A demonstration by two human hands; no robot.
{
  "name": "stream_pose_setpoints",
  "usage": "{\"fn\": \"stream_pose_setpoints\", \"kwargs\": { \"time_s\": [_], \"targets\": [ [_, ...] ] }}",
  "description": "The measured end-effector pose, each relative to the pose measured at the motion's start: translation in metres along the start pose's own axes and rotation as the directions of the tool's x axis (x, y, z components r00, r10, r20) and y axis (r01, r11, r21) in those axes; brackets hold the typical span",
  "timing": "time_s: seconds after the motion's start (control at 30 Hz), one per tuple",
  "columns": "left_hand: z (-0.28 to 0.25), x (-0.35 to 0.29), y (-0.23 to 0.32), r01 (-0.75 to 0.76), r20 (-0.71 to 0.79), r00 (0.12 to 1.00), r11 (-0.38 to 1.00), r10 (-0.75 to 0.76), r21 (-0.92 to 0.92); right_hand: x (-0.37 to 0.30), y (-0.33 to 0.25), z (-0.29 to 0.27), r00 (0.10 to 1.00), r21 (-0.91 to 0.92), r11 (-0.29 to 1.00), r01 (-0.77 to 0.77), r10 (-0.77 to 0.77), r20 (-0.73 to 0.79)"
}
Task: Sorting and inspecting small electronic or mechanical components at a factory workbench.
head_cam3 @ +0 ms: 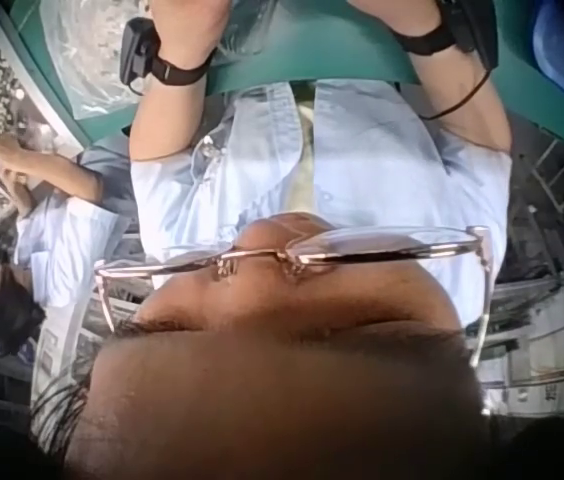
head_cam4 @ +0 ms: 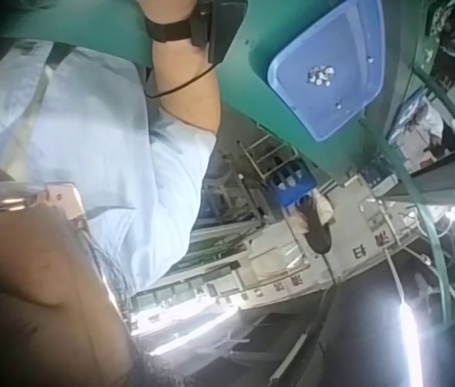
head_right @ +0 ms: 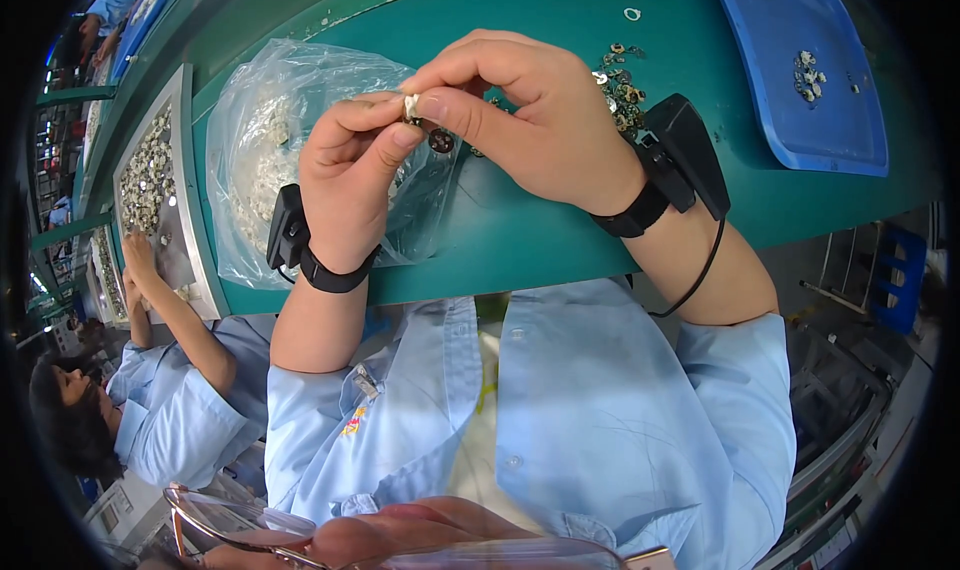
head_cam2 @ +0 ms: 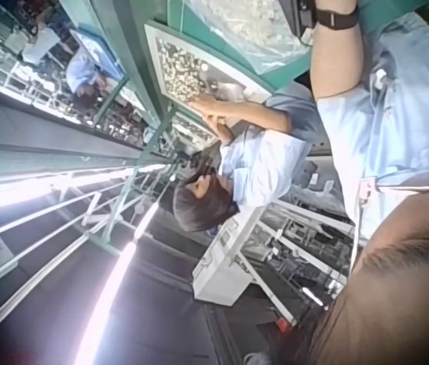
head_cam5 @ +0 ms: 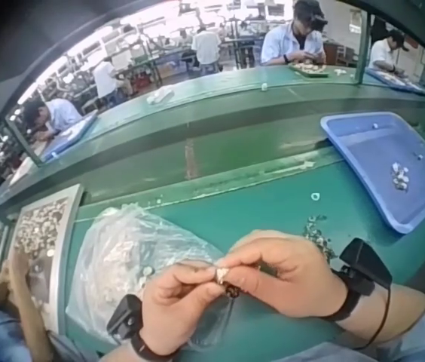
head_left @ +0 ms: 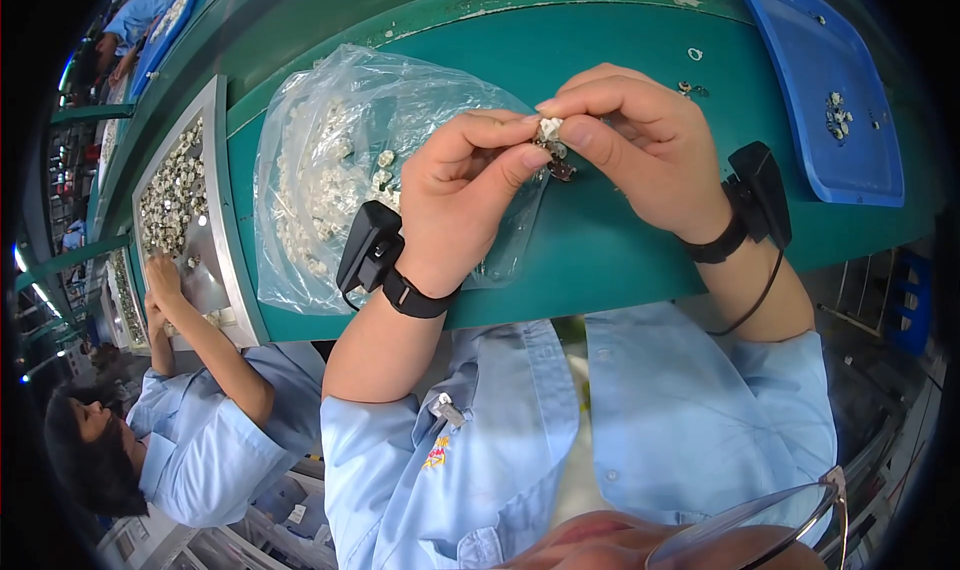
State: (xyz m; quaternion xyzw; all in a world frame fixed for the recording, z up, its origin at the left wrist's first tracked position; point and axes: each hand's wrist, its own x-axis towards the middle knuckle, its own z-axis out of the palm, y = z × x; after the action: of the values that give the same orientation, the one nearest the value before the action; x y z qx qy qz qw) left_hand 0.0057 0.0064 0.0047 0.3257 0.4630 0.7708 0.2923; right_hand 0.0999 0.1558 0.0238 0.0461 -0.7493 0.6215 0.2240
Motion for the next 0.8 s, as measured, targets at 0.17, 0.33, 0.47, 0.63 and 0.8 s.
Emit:
{"fn": "stream_pose_setpoints", "kwargs": {
  "time_s": [0.17, 0.33, 0.47, 0.63, 0.8],
  "targets": [
    [-0.0012, -0.001, 0.0, -0.016, 0.025, 1.0, 0.997, 0.014, 0.075, -0.0019, 0.0012, 0.0077, 0.992, 0.145, 0.987, -0.066, 0.081, -0.096],
    [-0.0005, -0.0026, 0.0002, 0.037, -0.027, 0.999, 0.999, -0.037, -0.003, 0.0014, -0.0046, 0.0043, 0.993, -0.278, 0.956, 0.1, -0.112, -0.029],
    [-0.0009, -0.0009, 0.0036, 0.052, -0.039, 0.998, 0.998, -0.053, -0.024, 0.0028, -0.0048, 0.0018, 0.994, -0.262, 0.961, 0.092, -0.102, -0.024],
    [-0.0003, -0.0017, 0.0027, 0.058, -0.06, 0.997, 0.998, -0.058, 0.002, 0.0021, -0.0026, 0.0017, 0.98, -0.376, 0.908, 0.182, -0.199, -0.005],
    [0.0007, -0.0016, 0.0006, -0.011, -0.073, 0.997, 0.991, 0.021, 0.136, 0.0023, -0.0012, 0.0016, 0.974, -0.451, 0.865, 0.217, -0.223, 0.041]
  ]
}}
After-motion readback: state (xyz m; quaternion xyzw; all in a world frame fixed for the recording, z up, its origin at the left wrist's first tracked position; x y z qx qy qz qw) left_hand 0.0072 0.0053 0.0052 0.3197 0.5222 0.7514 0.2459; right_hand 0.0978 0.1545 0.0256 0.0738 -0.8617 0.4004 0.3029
